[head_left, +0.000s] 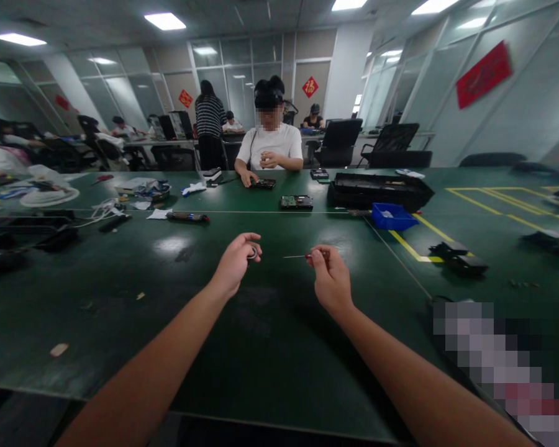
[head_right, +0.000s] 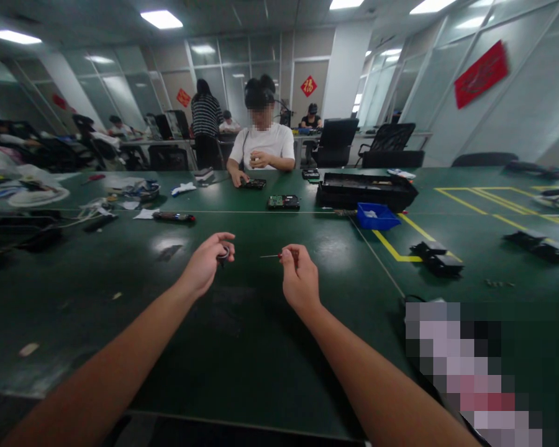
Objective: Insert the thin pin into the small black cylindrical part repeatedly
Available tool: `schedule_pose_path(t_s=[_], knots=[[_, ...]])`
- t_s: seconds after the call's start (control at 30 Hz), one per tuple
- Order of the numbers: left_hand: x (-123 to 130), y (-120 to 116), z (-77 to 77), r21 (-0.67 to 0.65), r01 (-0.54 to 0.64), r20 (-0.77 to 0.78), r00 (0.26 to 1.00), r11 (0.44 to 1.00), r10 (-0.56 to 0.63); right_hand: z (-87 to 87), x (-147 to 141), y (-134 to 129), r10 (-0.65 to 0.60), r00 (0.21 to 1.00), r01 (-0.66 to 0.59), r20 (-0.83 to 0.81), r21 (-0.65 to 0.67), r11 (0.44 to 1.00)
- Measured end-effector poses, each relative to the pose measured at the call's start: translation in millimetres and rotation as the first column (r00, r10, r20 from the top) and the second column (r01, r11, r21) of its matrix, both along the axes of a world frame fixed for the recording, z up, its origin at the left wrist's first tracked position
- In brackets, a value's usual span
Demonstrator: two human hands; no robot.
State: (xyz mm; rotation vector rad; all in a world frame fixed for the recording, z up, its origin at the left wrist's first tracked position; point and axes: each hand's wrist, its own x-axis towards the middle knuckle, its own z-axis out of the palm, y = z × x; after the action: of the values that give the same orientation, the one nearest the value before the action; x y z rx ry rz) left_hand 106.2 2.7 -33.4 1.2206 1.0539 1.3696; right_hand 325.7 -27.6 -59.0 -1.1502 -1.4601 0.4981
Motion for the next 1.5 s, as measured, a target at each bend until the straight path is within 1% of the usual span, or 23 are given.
schedule_pose_path(t_s=[0.1, 0.17, 0.23, 0.37, 0.6, 0.7, 0.8, 0.87, 0.93, 1.0, 1.07, 1.13, 1.2, 1.3, 1.4, 1.5], knots=[[22, -6, -16.6, 0.01, 0.039, -0.098, 0.994, 0.999, -0.038, -0.4, 0, 1, -0.019, 1.0, 0.019, -0.005, 0.0, 1.0], [27, -7, -24.9, 0.021, 0.063, -0.162, 0.985, 0.998, -0.059, -0.8, -1, 2, -0.034, 0.999, 0.034, 0.004, 0.003, 0.999], [26, -8, -30.5, 0.04, 0.073, -0.214, 0.975, 0.996, -0.063, -0.8, -1, 2, -0.036, 0.999, 0.036, 0.019, 0.004, 0.999], [19, -7, -35.5, 0.063, 0.077, -0.263, 0.963, 0.995, -0.058, 0.5, -2, 2, -0.014, 1.0, 0.014, 0.019, 0.012, 1.0], [12, -5, -42.1, 0.083, 0.142, -0.279, 0.953, 0.986, -0.114, 2.2, -2, 1, -0.012, 1.0, 0.012, 0.011, 0.01, 1.0], [10, -5, -45.8, 0.112, 0.146, -0.372, 0.923, 0.983, -0.095, 2.3, -2, 0, 0.012, 1.0, -0.012, 0.019, 0.013, 1.0], [9, -6, -46.6, 0.146, 0.102, -0.483, 0.875, 0.984, -0.019, 2.7, -3, 0, 0.056, 0.996, -0.056, 0.063, 0.002, 0.998], [8, -6, -45.5, 0.161, 0.096, -0.53, 0.848, 0.982, 0.004, 4.1, -4, -1, 0.076, 0.992, -0.075, 0.103, -0.013, 0.997], [7, -6, -43.9, 0.171, 0.115, -0.567, 0.823, 0.979, 0.002, 6.9, -5, -3, 0.069, 0.988, -0.066, 0.141, -0.023, 0.998], [5, -6, -42.7, 0.205, 0.136, -0.601, 0.799, 0.969, 0.015, 10.1, -6, -6, 0.035, 0.984, -0.031, 0.177, -0.025, 0.999], [4, -6, -42.2, 0.242, 0.155, -0.624, 0.781, 0.958, 0.031, 12.1, -7, -7, 0.018, 0.99, -0.017, 0.142, -0.01, 1.0], [4, -6, -42.0, 0.244, 0.156, -0.625, 0.78, 0.957, 0.032, 11.6, -6, -8, 0.041, 0.997, -0.041, 0.071, 0.003, 0.999], [5, -7, -41.9, 0.211, 0.142, -0.618, 0.786, 0.967, 0.019, 9.1, -6, -7, 0.083, 0.996, -0.083, 0.022, 0.002, 0.997], [6, -8, -42.2, 0.189, 0.141, -0.633, 0.774, 0.972, 0.011, 4.8, -6, -4, 0.133, 0.991, -0.133, 0.023, -0.021, 0.991], [6, -7, -43.6, 0.221, 0.166, -0.65, 0.76, 0.961, 0.018, 3.1, -6, -2, 0.129, 0.991, -0.128, 0.024, -0.03, 0.991], [5, -7, -44.7, 0.249, 0.178, -0.637, 0.77, 0.952, 0.023, 3.8, -6, -1, 0.086, 0.995, -0.085, 0.042, -0.023, 0.996]])
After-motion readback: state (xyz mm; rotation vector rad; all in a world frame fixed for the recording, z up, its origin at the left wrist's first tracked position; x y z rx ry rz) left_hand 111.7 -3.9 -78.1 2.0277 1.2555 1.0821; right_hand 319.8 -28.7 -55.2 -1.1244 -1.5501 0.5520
